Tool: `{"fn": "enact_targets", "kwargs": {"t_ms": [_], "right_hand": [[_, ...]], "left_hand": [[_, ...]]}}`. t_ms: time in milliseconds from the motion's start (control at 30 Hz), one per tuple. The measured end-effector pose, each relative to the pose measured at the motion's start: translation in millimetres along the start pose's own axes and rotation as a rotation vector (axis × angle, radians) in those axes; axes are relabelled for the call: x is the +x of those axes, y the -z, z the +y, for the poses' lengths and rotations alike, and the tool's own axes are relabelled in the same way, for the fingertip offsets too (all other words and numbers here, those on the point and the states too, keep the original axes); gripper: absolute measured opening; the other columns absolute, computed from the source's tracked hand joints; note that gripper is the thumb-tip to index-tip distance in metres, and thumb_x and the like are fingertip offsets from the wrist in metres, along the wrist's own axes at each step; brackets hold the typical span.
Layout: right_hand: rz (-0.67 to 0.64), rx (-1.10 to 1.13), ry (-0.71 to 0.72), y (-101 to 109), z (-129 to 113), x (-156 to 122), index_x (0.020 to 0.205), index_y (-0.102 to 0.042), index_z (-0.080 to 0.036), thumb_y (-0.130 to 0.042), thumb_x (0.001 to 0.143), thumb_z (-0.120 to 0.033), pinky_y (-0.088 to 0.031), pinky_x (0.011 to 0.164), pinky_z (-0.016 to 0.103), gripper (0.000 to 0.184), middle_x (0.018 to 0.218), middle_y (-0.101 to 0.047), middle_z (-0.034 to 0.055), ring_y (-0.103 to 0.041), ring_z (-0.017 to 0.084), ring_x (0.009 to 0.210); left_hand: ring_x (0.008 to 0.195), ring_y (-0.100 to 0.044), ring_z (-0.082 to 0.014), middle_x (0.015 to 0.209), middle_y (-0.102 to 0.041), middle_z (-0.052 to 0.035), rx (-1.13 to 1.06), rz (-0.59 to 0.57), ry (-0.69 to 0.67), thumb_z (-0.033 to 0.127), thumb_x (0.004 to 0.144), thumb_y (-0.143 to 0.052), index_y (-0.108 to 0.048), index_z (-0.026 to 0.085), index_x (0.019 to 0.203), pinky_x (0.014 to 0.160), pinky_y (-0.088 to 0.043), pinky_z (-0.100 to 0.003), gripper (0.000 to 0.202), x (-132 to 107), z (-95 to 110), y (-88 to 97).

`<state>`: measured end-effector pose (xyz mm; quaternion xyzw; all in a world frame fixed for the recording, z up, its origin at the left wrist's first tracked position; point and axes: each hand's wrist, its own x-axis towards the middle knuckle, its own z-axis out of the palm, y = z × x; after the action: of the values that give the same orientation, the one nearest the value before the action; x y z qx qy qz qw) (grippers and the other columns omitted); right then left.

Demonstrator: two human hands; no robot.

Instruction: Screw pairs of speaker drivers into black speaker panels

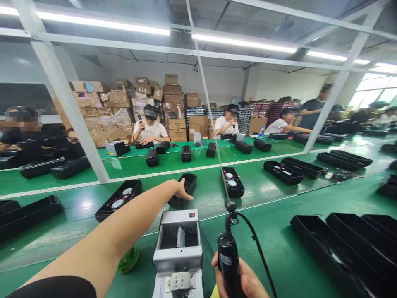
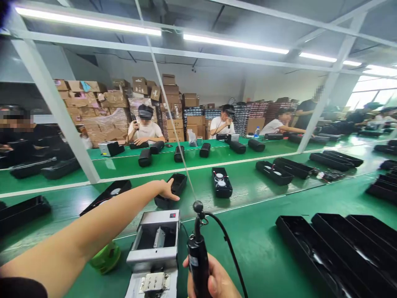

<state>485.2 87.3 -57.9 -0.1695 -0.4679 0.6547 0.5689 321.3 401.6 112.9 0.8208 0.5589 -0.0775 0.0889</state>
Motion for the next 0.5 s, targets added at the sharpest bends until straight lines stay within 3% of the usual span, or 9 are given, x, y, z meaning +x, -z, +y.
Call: {"fn": "enact_targets", "kwargs": {"t_ms": [133, 233, 333, 500], "right_hand": [[-0.034, 0.005, 0.047, 6, 7, 4, 0.142, -0.066, -0.018, -0.071, 0.098, -0.083, -0.036, 0.053, 0.023, 0.079, 0.079, -0.066, -0.0027, -0.044, 0.008, 0.053], [-0.017, 0.037, 0.060, 4, 6, 4, 0.140, -0.067, -0.018, -0.073, 0.099, -0.081, -0.041, 0.053, 0.022, 0.076, 0.079, -0.066, -0.0034, -0.047, 0.008, 0.053], [-0.001, 0.063, 0.039, 3, 5, 2, 0.143, -0.066, -0.018, -0.074, 0.100, -0.078, -0.044, 0.052, 0.021, 0.075, 0.081, -0.068, -0.0025, -0.051, 0.008, 0.054], [0.049, 0.112, -0.018, 5, 2, -7, 0.143, -0.063, -0.020, -0.075, 0.098, -0.079, -0.045, 0.046, 0.020, 0.075, 0.081, -0.068, -0.0013, -0.053, 0.008, 0.048]], "left_hand": [[0.128, -0.074, -0.0307, 0.149, -0.070, -0.0129, -0.045, -0.067, 0.098, 0.042, 0.108, -0.078, -0.068, 0.020, 0.147, 0.107, -0.066, -0.053, 0.046, 13, -2, -14.3], [0.128, -0.073, -0.0308, 0.149, -0.070, -0.0129, -0.109, -0.046, 0.155, 0.042, 0.108, -0.078, -0.068, 0.020, 0.148, 0.107, -0.066, -0.053, 0.047, 16, -5, -6.5], [0.130, -0.073, -0.0313, 0.150, -0.070, -0.0131, -0.196, 0.028, 0.210, 0.043, 0.108, -0.078, -0.067, 0.020, 0.148, 0.108, -0.065, -0.054, 0.048, 10, -9, 19.5], [0.128, -0.073, -0.0310, 0.149, -0.070, -0.0135, -0.363, 0.236, 0.223, 0.046, 0.108, -0.077, -0.067, 0.020, 0.148, 0.107, -0.065, -0.054, 0.049, -31, -22, 90.6]]}}
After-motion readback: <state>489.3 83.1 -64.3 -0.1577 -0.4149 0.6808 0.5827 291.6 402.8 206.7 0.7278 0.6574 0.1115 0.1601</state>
